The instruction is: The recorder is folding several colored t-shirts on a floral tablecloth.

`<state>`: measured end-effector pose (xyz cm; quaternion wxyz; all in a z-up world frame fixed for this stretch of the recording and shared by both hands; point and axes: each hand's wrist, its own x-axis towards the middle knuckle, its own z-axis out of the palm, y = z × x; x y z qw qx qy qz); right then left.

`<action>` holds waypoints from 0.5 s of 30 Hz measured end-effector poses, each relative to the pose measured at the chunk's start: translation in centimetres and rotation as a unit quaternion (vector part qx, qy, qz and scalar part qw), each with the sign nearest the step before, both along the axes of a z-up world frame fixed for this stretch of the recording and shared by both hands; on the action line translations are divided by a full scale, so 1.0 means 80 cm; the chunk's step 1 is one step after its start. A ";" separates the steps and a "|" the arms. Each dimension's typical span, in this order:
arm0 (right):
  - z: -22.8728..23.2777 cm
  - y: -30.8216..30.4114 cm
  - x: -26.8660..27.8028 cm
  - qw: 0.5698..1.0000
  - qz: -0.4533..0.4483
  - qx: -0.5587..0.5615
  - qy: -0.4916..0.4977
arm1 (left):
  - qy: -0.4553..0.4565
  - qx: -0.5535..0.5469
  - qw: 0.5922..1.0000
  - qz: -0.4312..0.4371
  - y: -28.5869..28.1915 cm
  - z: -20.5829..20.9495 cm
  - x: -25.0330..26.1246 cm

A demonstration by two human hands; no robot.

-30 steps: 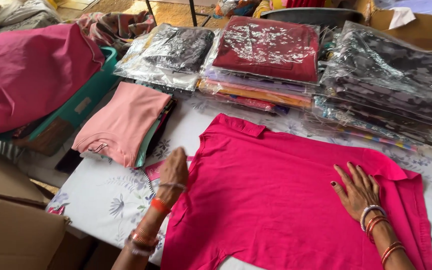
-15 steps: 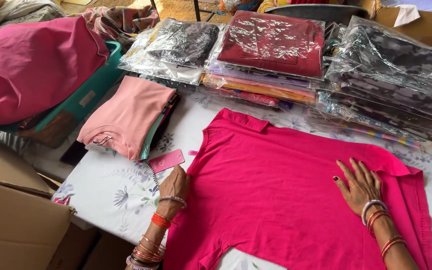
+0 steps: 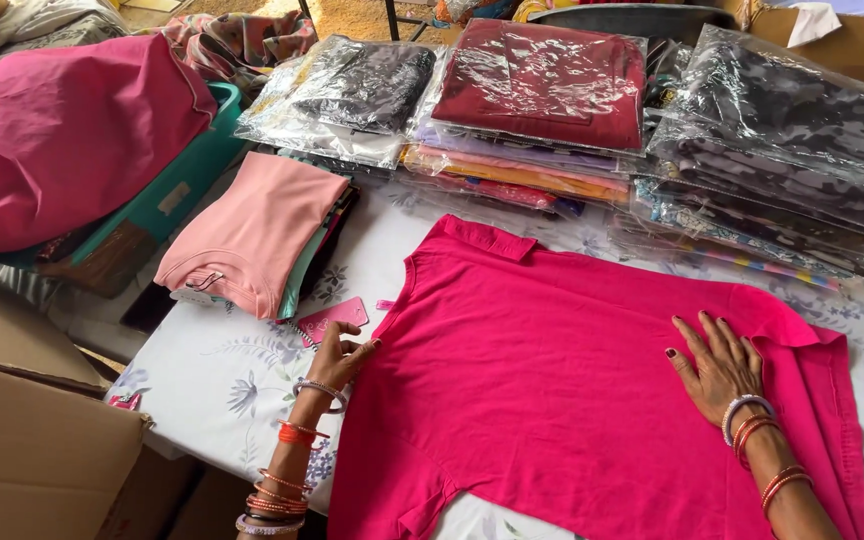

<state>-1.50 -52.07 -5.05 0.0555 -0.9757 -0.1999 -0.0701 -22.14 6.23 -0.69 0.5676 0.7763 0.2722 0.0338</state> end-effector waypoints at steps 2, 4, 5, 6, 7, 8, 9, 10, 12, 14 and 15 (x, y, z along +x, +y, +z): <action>-0.001 0.001 0.001 1.000 -0.001 -0.001 0.001 | -0.005 0.047 0.999 -0.013 -0.003 0.005 -0.006; -0.002 0.000 0.002 1.000 -0.006 -0.004 0.002 | -0.010 0.092 0.995 -0.028 -0.011 0.002 -0.012; -0.003 -0.001 0.002 1.000 -0.004 -0.003 -0.002 | -0.040 0.197 0.979 -0.037 -0.015 -0.002 -0.015; -0.004 -0.002 0.003 1.000 -0.002 -0.003 -0.006 | -0.070 0.301 0.950 -0.046 -0.020 -0.005 -0.018; -0.003 -0.001 0.001 1.000 -0.006 -0.003 -0.005 | -0.071 0.299 0.950 -0.050 -0.028 -0.005 -0.017; -0.003 0.000 0.000 1.000 -0.001 -0.005 -0.012 | -0.058 0.397 0.915 -0.044 -0.037 -0.006 -0.017; -0.002 -0.001 -0.001 1.000 0.001 -0.005 -0.021 | -0.048 0.491 0.869 -0.040 -0.045 -0.005 -0.012; 0.000 0.005 -0.001 1.000 -0.007 -0.005 -0.022 | -0.053 0.490 0.869 -0.046 -0.056 0.014 -0.007; 0.004 0.007 -0.006 0.999 -0.005 -0.011 -0.030 | -0.045 0.604 0.795 -0.040 -0.085 0.048 0.005; 0.024 0.022 -0.011 0.999 -0.010 -0.003 -0.030 | -0.062 0.582 0.805 -0.094 -0.115 0.090 0.024; 0.032 0.020 -0.016 1.000 -0.005 0.007 -0.026 | -0.067 0.561 0.813 -0.144 -0.135 0.109 0.039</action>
